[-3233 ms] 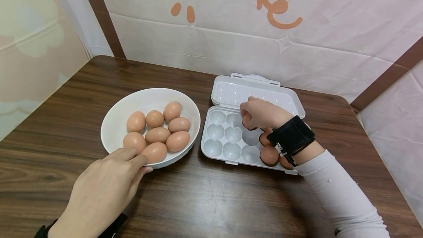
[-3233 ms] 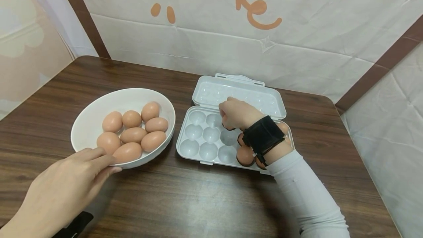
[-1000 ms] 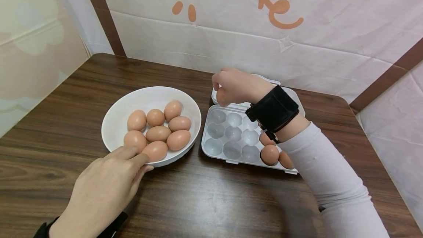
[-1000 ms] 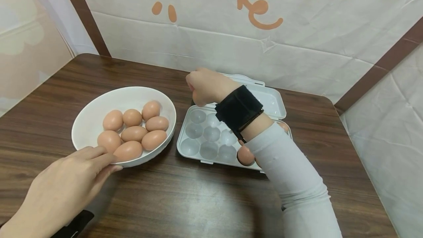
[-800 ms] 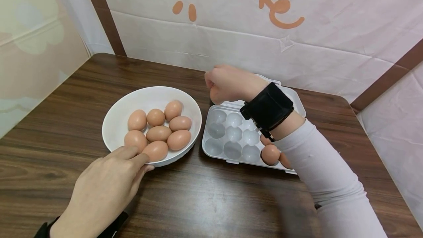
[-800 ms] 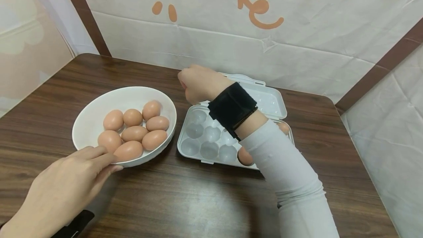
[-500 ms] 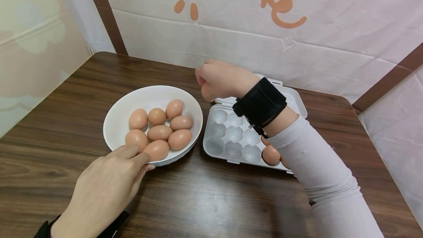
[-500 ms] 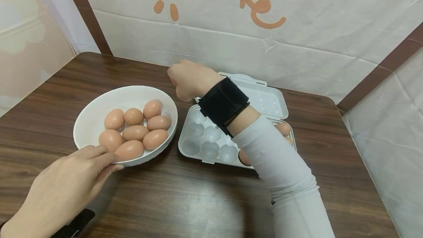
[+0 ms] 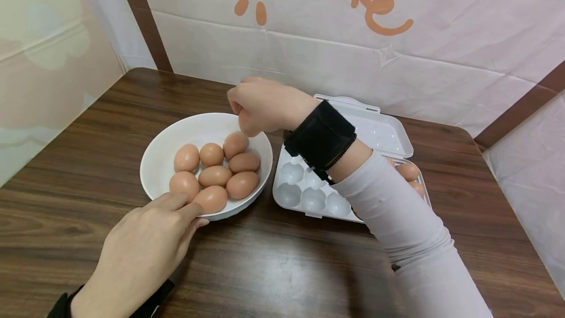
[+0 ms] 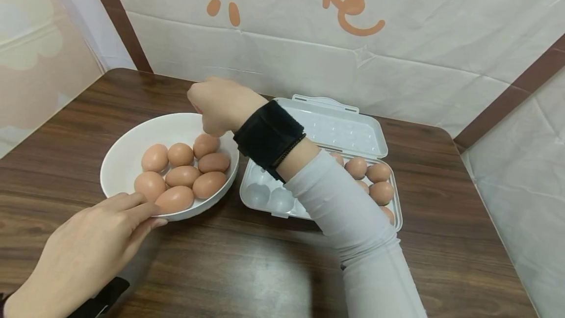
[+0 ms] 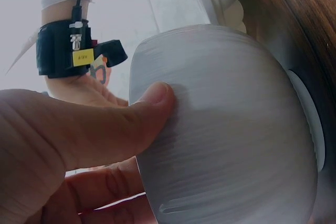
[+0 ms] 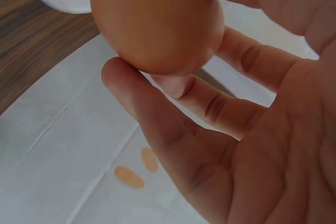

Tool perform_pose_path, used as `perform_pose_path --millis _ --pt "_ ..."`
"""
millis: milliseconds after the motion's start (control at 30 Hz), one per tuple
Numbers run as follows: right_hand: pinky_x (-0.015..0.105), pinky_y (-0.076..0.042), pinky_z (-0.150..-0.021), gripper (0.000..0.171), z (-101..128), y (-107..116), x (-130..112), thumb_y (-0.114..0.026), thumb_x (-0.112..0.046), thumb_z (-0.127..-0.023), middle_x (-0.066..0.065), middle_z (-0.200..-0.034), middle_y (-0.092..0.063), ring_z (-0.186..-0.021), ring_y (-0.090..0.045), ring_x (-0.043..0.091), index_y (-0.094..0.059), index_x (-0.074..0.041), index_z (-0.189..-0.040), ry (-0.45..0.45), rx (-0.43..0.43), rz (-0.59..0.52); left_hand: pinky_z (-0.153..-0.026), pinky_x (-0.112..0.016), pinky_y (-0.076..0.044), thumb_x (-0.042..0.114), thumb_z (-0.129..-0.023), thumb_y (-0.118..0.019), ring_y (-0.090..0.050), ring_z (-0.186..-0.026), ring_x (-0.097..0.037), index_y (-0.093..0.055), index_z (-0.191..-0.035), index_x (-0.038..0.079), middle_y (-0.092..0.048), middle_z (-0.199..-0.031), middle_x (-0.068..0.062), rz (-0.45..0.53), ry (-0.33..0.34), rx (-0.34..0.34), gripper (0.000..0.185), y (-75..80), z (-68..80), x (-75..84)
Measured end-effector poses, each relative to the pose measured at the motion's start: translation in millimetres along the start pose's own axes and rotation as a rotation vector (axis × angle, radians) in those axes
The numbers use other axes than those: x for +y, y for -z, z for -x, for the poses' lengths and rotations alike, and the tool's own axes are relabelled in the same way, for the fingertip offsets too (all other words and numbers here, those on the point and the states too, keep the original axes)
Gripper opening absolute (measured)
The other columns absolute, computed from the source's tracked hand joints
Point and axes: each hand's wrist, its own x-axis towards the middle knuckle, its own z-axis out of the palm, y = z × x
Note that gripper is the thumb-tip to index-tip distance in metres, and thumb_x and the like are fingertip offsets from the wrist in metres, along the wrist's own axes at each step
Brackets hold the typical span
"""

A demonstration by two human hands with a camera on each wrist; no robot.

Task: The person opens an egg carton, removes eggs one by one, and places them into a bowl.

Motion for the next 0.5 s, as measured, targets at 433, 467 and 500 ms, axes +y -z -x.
perform_pose_path --millis 433,467,500 --pt "0.020 -0.038 -0.069 0.018 -27 -14 -32 -0.051 -0.005 -0.090 -0.002 -0.105 -0.050 -0.093 -0.046 0.012 -0.058 -0.016 -0.102 0.038 -0.084 0.060 -0.046 -0.029 -0.033 0.012 -0.069 -0.086 -0.045 -0.057 -0.012 -0.064 -0.075 0.015 -0.039 -0.066 0.007 0.008 0.005 -0.010 0.024 0.7 1.1 -0.2" --pt "0.020 -0.038 -0.069 0.017 -28 -16 -34 -0.052 -0.006 -0.090 -0.002 -0.105 -0.050 -0.093 -0.046 0.011 -0.059 -0.016 -0.103 0.041 -0.090 0.058 -0.046 -0.029 -0.032 0.013 -0.069 -0.086 -0.044 -0.057 -0.012 -0.064 -0.075 0.015 -0.038 -0.066 0.008 0.007 0.006 -0.011 0.023 0.7 1.1 -0.4" --pt "0.020 -0.038 -0.069 0.017 -29 -17 -36 -0.053 -0.007 -0.091 -0.003 -0.106 -0.050 -0.093 -0.046 0.011 -0.059 -0.016 -0.104 0.044 -0.096 0.059 -0.046 -0.028 -0.031 0.013 -0.069 -0.086 -0.042 -0.057 -0.011 -0.064 -0.074 0.015 -0.037 -0.066 0.008 0.006 0.006 -0.013 0.023 0.6 1.1 -0.5"
